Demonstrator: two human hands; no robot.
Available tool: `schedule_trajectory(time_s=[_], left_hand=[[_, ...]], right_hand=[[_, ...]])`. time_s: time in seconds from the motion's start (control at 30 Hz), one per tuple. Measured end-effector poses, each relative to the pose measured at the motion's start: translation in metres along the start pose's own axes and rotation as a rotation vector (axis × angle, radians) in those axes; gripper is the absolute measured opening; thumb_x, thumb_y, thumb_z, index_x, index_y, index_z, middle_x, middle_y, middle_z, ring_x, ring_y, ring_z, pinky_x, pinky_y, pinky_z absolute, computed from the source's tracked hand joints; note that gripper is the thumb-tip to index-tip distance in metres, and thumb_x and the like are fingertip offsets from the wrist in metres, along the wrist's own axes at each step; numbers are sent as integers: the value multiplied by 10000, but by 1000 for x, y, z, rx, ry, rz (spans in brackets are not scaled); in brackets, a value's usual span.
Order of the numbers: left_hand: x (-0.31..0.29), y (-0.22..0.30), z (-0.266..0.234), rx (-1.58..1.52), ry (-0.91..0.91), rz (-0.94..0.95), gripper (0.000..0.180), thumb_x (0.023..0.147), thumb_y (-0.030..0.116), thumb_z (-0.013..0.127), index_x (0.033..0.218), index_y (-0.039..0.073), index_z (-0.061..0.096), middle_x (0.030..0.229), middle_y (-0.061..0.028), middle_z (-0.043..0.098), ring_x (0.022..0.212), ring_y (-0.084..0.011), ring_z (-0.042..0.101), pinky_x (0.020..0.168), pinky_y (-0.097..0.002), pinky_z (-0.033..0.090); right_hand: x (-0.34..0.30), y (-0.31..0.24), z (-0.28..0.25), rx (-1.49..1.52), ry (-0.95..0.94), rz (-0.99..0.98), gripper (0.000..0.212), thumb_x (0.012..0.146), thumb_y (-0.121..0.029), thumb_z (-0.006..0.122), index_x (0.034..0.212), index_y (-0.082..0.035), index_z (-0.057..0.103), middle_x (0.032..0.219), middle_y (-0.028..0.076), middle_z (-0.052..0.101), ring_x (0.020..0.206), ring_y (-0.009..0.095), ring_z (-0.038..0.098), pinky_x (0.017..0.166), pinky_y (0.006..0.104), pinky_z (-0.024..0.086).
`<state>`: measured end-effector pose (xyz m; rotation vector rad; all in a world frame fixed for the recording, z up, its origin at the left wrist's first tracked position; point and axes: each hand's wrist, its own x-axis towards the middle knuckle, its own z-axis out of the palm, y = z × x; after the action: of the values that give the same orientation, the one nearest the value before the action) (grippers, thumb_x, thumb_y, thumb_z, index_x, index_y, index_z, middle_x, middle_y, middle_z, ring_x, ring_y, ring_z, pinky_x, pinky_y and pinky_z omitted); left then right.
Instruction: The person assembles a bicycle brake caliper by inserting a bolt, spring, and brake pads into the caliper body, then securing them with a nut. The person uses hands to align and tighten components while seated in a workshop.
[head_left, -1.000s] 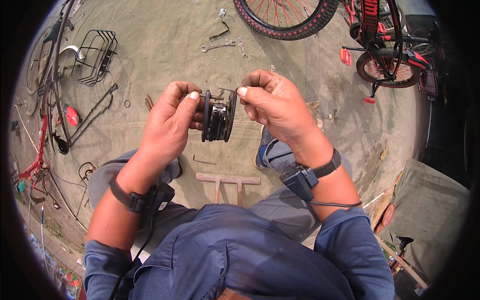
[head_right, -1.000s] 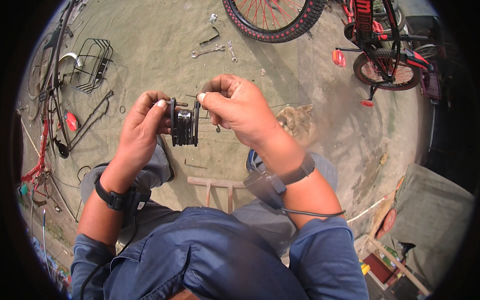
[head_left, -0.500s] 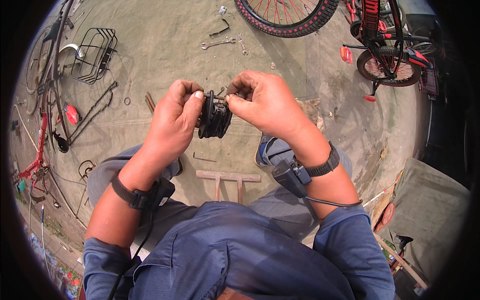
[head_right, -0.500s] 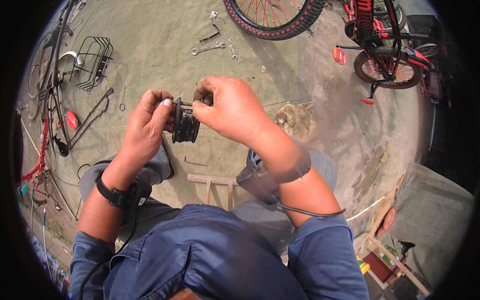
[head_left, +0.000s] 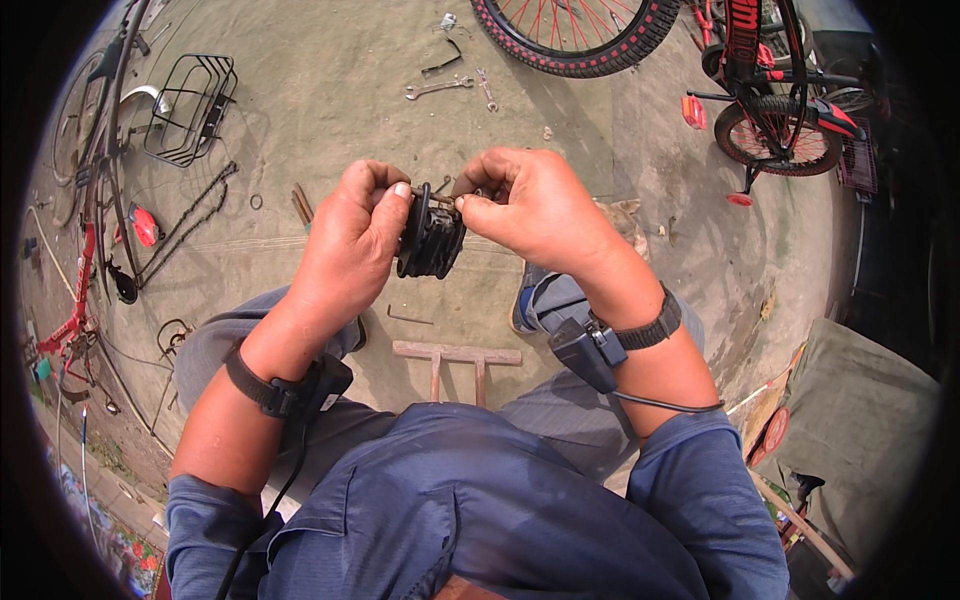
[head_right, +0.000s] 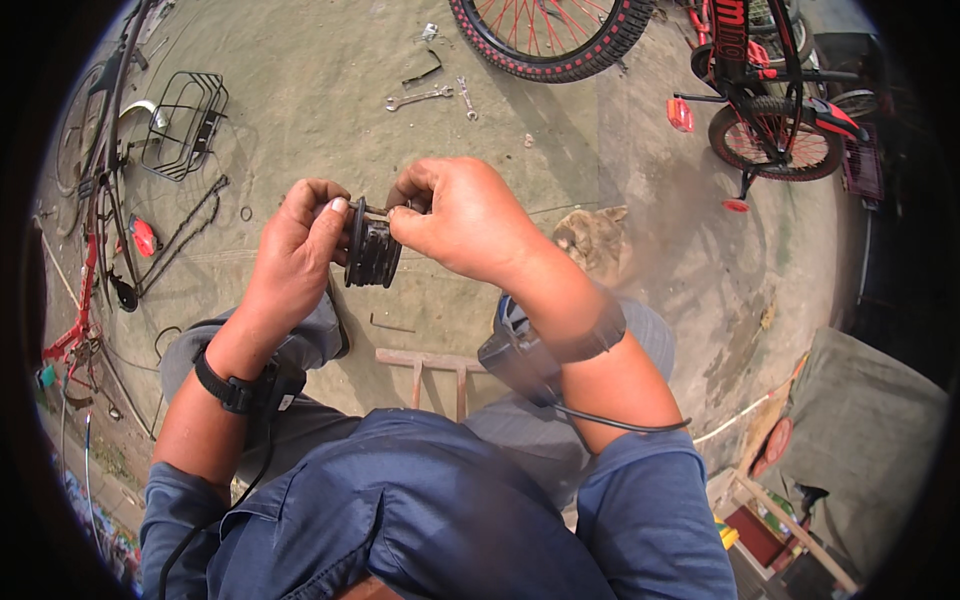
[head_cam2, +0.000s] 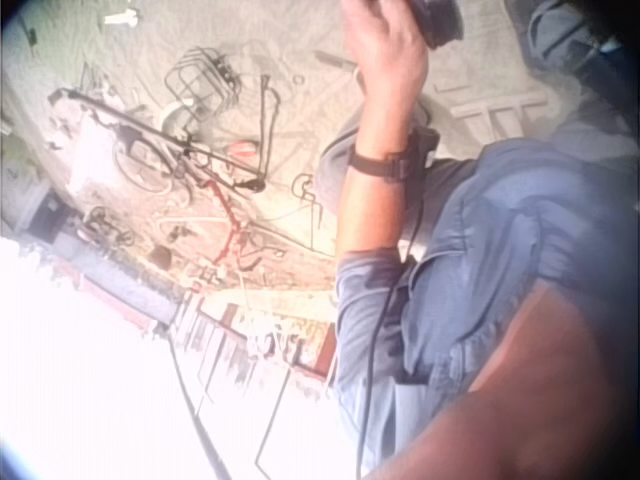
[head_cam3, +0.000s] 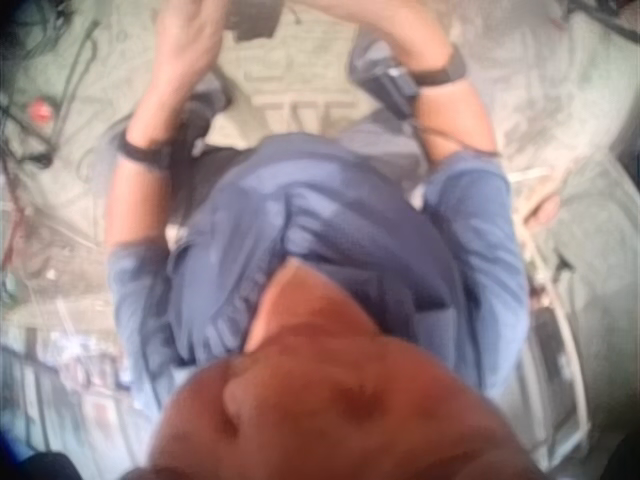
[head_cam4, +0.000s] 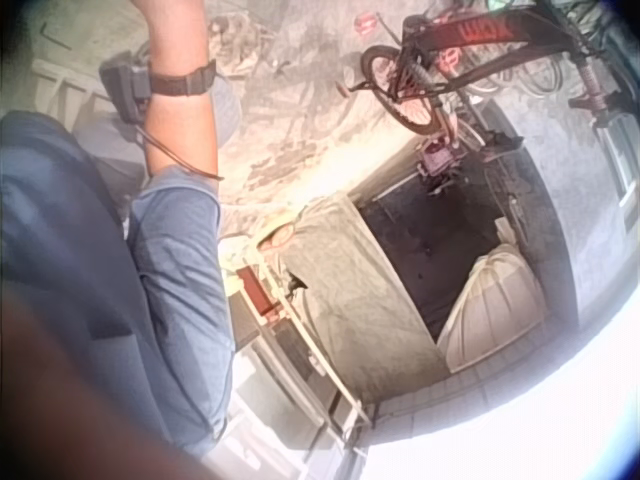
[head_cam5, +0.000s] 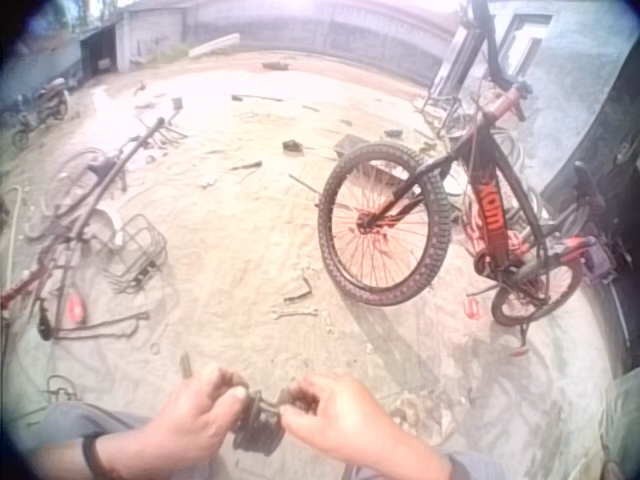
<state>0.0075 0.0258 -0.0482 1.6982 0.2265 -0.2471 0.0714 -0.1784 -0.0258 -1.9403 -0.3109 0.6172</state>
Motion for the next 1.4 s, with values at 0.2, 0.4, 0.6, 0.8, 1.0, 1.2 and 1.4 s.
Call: schedule_trajectory(time_s=[0.2,0.4,0.6,0.8,1.0,1.2,1.4], left_hand=[[0,1,0,-5,5,-12,199,1044,172,550,1093,-21,556,811,-62,626,712,-96,559,645,-282,495],[0,2,0,-27,6,-14,196,1046,173,548,1095,-17,556,812,-52,611,698,-92,548,630,-275,487],[-1,4,-1,-49,-1,-34,197,1049,182,547,1098,-9,557,803,-40,599,687,-86,541,613,-266,480],[0,3,-2,-73,-10,-54,210,1053,197,543,1106,-5,560,821,-41,601,694,-86,545,618,-263,489],[0,3,-3,-66,-14,-45,215,1054,204,543,1114,-1,560,828,-39,601,700,-86,550,616,-261,496],[0,4,-4,-68,-16,-42,216,1056,203,541,1121,-3,558,846,-51,619,706,-90,568,611,-262,505],[1,4,-4,-57,-17,-28,216,1056,202,540,1120,-4,557,838,-57,625,701,-93,573,610,-263,507]], right_hand=[[1,3,1,75,-15,6,237,771,-141,691,932,30,727,752,98,678,692,139,614,656,299,514],[0,1,-2,112,-73,69,205,836,-98,724,985,42,706,828,17,660,752,67,573,666,247,489],[0,3,1,178,-44,61,189,825,-135,720,940,16,718,747,23,641,693,83,556,628,276,482],[1,6,0,187,-47,33,201,831,-148,728,945,17,713,747,25,641,686,80,552,617,276,477],[2,7,0,171,-43,26,223,834,-161,739,960,20,711,749,31,648,675,81,562,605,275,482],[2,7,0,155,-28,11,255,828,-172,757,981,27,714,757,38,657,677,87,578,605,276,491],[2,6,-1,143,-41,9,268,824,-182,766,982,29,721,775,46,669,692,87,580,616,277,495]])
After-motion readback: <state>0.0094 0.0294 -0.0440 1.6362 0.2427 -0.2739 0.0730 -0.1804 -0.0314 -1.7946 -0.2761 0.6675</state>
